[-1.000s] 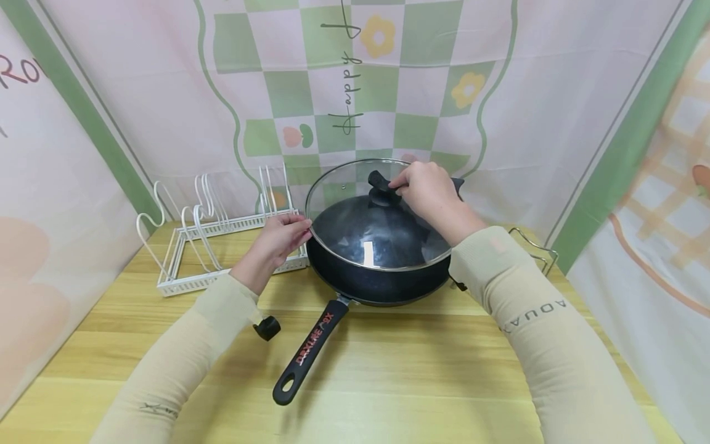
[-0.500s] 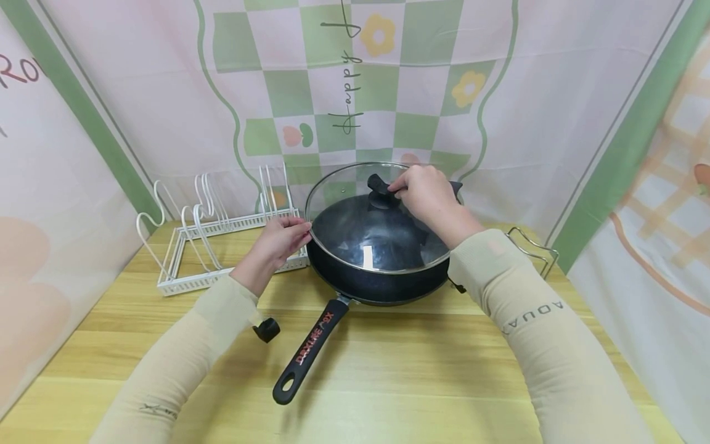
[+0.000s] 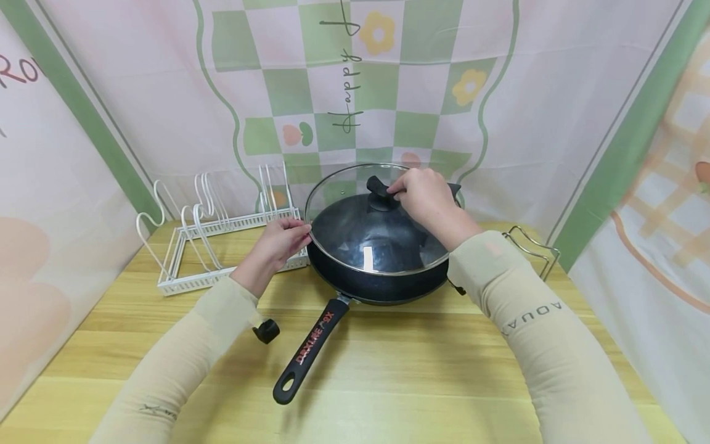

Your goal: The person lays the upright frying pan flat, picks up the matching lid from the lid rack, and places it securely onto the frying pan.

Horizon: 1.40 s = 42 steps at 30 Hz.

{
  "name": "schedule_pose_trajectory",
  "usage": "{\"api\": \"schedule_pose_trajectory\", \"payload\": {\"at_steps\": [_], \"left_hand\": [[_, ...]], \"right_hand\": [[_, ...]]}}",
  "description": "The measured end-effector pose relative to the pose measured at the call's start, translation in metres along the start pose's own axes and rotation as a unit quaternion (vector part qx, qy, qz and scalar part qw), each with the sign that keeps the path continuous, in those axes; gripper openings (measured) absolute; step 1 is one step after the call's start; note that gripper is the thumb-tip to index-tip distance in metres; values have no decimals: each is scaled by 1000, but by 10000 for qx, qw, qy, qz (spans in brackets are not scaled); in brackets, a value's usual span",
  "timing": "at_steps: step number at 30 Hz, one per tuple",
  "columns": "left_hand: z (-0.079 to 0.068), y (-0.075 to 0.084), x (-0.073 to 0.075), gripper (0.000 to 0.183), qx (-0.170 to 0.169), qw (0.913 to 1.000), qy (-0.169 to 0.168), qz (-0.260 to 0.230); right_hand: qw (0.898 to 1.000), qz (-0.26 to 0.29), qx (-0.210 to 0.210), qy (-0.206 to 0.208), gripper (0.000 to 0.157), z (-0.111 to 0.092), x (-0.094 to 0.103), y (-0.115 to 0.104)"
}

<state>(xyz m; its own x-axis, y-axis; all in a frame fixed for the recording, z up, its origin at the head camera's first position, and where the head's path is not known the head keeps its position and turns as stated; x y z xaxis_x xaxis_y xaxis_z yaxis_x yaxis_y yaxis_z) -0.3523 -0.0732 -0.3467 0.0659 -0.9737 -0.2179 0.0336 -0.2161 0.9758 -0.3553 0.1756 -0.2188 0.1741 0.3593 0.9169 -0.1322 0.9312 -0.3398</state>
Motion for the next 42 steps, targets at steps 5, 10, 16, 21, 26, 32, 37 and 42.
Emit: {"api": "schedule_pose_trajectory", "payload": {"at_steps": [5, 10, 16, 21, 26, 32, 37, 42], "left_hand": [[0, -2, 0, 25, 34, 10000, -18, 23], [0, -3, 0, 24, 54, 10000, -23, -4], [0, -4, 0, 24, 32, 10000, -10, 21], [2, -5, 1, 19, -15, 10000, -11, 1], [3, -8, 3, 18, 8, 10000, -2, 34], [5, -10, 3, 16, 12, 10000, -7, 46], [5, -10, 3, 19, 11, 10000, -8, 94], [5, -12, 3, 27, 27, 9998, -21, 188]], "right_hand": [[9999, -66, 120, 51, 21, 1, -2, 0], [9999, -76, 125, 30, 21, 2, -4, 1], [10000, -86, 0, -39, 21, 3, -7, 4], [9999, -120, 54, -16, 20, 2, -8, 3], [9998, -112, 120, -64, 20, 3, -11, 3], [9998, -99, 182, -30, 20, 3, -13, 4], [9996, -93, 280, 7, 20, 4, -15, 4], [9993, -119, 339, 39, 20, 3, -17, 5]]}}
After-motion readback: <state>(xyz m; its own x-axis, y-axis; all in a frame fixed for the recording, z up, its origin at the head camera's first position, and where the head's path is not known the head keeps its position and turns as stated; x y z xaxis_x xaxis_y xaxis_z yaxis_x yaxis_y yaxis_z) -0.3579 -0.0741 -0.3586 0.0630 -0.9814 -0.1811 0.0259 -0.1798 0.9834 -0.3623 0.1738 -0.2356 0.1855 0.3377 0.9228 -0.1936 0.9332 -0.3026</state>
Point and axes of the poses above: each hand's wrist, its own z-axis towards the middle knuckle, its own x-axis out of the back of the hand, y = z × x, the point moved 8 cm from there along z, towards the middle knuckle, and after that the axes turned 12 degrees about -x, right-handed, at the moved point
